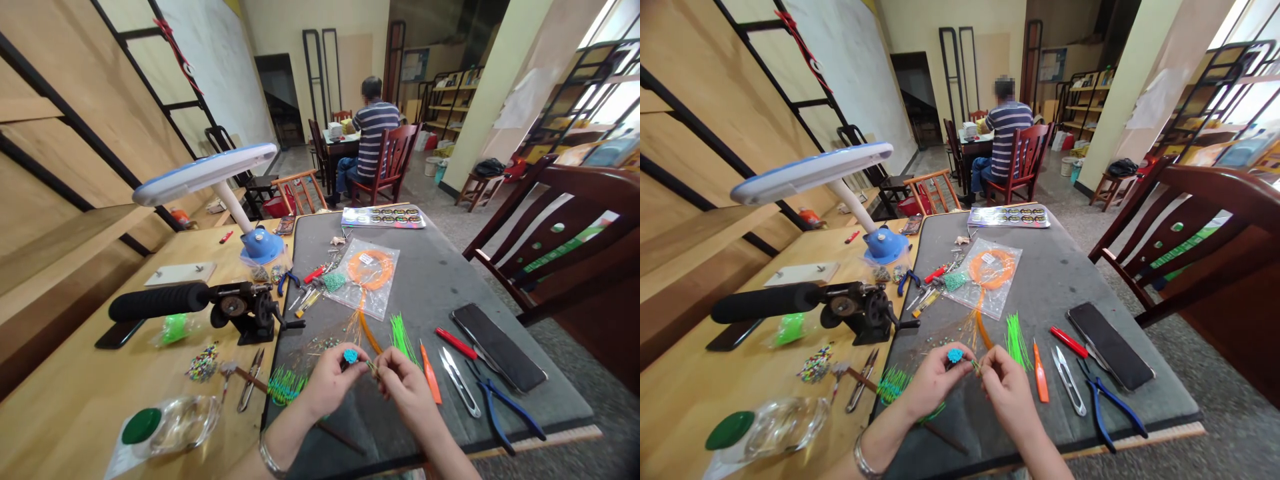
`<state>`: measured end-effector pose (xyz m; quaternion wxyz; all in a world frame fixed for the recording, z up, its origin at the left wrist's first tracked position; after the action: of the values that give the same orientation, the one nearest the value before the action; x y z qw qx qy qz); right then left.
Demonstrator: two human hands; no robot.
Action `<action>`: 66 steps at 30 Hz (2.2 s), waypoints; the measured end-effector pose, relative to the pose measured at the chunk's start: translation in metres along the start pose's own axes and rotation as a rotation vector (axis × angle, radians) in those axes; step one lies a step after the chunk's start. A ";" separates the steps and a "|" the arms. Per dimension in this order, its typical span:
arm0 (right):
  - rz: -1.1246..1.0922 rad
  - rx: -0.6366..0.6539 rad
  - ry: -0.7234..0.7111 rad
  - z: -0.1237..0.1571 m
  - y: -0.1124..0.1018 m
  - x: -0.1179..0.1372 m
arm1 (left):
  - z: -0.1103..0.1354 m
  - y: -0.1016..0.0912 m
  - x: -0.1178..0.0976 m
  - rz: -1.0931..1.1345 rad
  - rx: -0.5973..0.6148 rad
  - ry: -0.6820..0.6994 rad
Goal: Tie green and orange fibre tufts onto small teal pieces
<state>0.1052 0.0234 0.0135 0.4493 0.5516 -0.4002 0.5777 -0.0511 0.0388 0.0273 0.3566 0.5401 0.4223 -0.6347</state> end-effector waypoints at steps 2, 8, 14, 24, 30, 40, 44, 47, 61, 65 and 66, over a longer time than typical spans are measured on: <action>0.015 -0.004 -0.006 -0.001 0.000 0.001 | 0.000 0.000 0.000 -0.012 -0.002 0.003; 0.035 -0.006 0.004 -0.002 0.000 0.000 | -0.001 -0.001 -0.005 -0.059 -0.002 0.012; -0.010 -0.007 0.035 -0.002 0.000 0.000 | -0.001 -0.001 -0.007 -0.070 -0.004 0.013; -0.080 -0.004 0.057 -0.003 0.000 0.002 | -0.001 -0.002 -0.011 -0.054 0.001 -0.005; -0.071 0.008 0.059 -0.004 0.000 -0.003 | -0.002 -0.002 -0.010 -0.085 0.005 0.001; 0.122 0.006 -0.001 -0.003 -0.001 -0.003 | -0.002 -0.001 -0.011 -0.184 0.001 0.015; 0.122 -0.002 0.008 -0.002 -0.004 -0.003 | -0.001 -0.002 -0.009 -0.166 0.008 -0.008; 0.103 -0.010 0.032 -0.002 -0.006 -0.005 | 0.000 -0.002 -0.009 -0.178 0.019 0.006; 0.144 0.003 0.070 -0.005 -0.006 -0.004 | -0.002 0.003 -0.004 -0.200 -0.072 0.029; 0.057 0.005 0.141 -0.006 -0.007 -0.003 | -0.005 -0.009 -0.003 -0.116 -0.149 -0.037; 0.030 0.006 0.165 -0.007 -0.007 -0.003 | -0.006 -0.011 -0.003 -0.111 -0.173 -0.043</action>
<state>0.1104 0.0315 0.0094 0.4704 0.4973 -0.3682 0.6291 -0.0585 0.0490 0.0312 0.3752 0.4695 0.4970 -0.6259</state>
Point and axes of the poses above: each hand's wrist, its own z-axis away from the middle knuckle, its own y-axis out of the palm, x = y × z, the point moved 1 cm from there along -z, towards the middle knuckle, and after that the axes turned 7 degrees about x, right-handed, at the moved point
